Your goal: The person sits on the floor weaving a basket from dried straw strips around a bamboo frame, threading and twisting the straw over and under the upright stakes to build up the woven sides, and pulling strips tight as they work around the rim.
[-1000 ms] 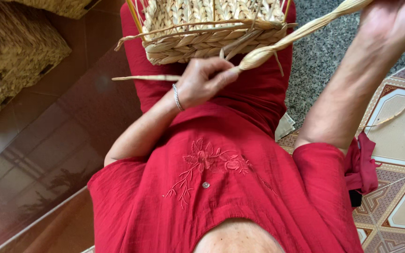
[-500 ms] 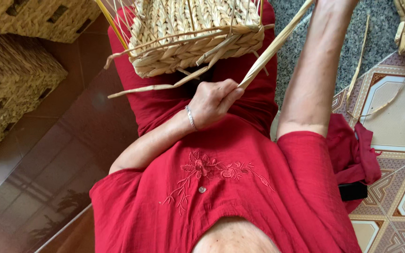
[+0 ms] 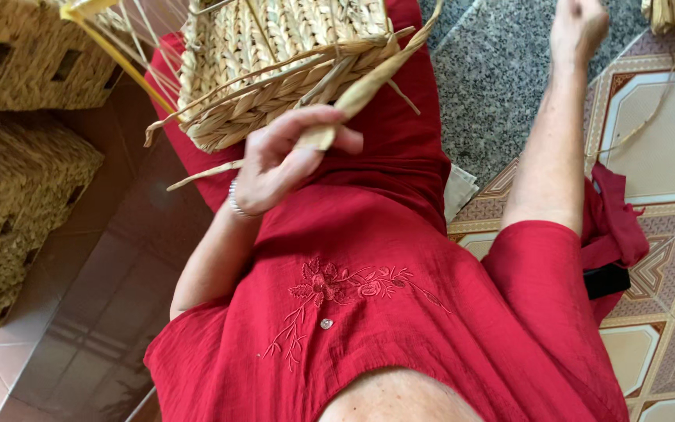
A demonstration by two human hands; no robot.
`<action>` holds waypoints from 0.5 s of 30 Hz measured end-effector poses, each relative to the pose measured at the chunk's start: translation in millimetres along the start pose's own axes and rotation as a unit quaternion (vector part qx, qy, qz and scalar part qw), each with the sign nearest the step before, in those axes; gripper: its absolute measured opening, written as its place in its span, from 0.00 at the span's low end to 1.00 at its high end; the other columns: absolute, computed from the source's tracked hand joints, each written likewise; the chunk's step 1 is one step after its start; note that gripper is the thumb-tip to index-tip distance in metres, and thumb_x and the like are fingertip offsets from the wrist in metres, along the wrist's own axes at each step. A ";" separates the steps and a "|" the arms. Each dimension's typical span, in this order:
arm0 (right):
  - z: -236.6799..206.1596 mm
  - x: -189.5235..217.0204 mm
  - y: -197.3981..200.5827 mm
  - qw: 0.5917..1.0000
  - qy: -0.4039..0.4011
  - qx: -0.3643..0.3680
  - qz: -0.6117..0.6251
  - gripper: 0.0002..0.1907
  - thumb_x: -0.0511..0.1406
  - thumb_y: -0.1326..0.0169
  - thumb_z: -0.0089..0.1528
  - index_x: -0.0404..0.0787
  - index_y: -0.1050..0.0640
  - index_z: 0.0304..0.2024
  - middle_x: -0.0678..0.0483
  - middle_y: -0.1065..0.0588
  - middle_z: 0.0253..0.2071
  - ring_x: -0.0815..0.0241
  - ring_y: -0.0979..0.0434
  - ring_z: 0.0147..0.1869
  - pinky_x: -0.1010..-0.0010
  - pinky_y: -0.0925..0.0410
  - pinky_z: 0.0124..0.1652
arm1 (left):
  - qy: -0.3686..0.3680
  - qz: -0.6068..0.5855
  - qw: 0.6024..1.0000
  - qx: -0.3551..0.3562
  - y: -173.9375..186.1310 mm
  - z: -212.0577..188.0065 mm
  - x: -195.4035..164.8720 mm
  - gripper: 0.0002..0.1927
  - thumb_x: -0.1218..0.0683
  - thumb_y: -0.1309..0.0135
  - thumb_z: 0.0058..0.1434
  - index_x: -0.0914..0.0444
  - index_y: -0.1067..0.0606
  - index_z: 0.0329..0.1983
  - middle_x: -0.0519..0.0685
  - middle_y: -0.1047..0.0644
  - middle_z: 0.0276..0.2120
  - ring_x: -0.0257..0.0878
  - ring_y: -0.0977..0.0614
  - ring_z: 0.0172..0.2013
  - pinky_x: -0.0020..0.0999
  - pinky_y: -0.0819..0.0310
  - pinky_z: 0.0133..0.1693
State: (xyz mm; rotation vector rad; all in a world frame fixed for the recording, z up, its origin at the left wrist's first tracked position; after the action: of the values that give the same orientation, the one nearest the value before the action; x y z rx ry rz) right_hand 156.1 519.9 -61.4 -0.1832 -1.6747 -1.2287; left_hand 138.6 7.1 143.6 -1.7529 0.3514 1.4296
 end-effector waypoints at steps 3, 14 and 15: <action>-19.7 -33.8 36.1 0.914 -0.003 -0.074 -0.399 0.10 0.38 0.36 0.62 0.46 0.20 0.44 0.46 0.24 0.50 0.46 0.25 0.55 0.53 0.31 0.52 | -0.065 0.053 0.996 -0.006 8.6 -5.2 -18.2 0.19 0.61 0.49 0.77 0.67 0.30 0.70 0.59 0.19 0.49 0.45 0.16 0.53 0.37 0.21 0.60; -10.1 -24.3 10.9 0.990 0.006 -0.025 0.139 0.06 0.25 0.54 0.67 0.39 0.29 0.42 0.54 0.27 0.41 0.57 0.26 0.39 0.56 0.29 0.34 | -0.259 0.152 0.782 -0.547 126.9 -127.4 -73.9 0.08 0.61 0.46 0.76 0.65 0.24 0.56 0.57 0.18 0.42 0.44 0.15 0.40 0.38 0.18 0.43; -3.6 -14.2 -3.6 0.987 0.055 0.010 0.154 0.07 0.24 0.56 0.67 0.39 0.30 0.41 0.54 0.27 0.40 0.58 0.26 0.37 0.56 0.29 0.33 | -0.230 0.190 0.751 -0.589 141.4 -146.8 -78.8 0.08 0.61 0.46 0.76 0.65 0.24 0.56 0.57 0.18 0.42 0.44 0.15 0.40 0.38 0.18 0.43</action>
State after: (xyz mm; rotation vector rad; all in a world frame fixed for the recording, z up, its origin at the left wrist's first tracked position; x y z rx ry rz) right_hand 162.9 521.2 -74.8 -0.3410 -1.4979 -0.9715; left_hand 119.2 -210.1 157.7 -2.1649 -0.6831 2.6585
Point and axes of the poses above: each hand's wrist, its own z-axis towards the middle knuckle, its own y-axis out of the back of the hand, x = y × z, the point moved 1 cm from there along z, towards the middle knuckle
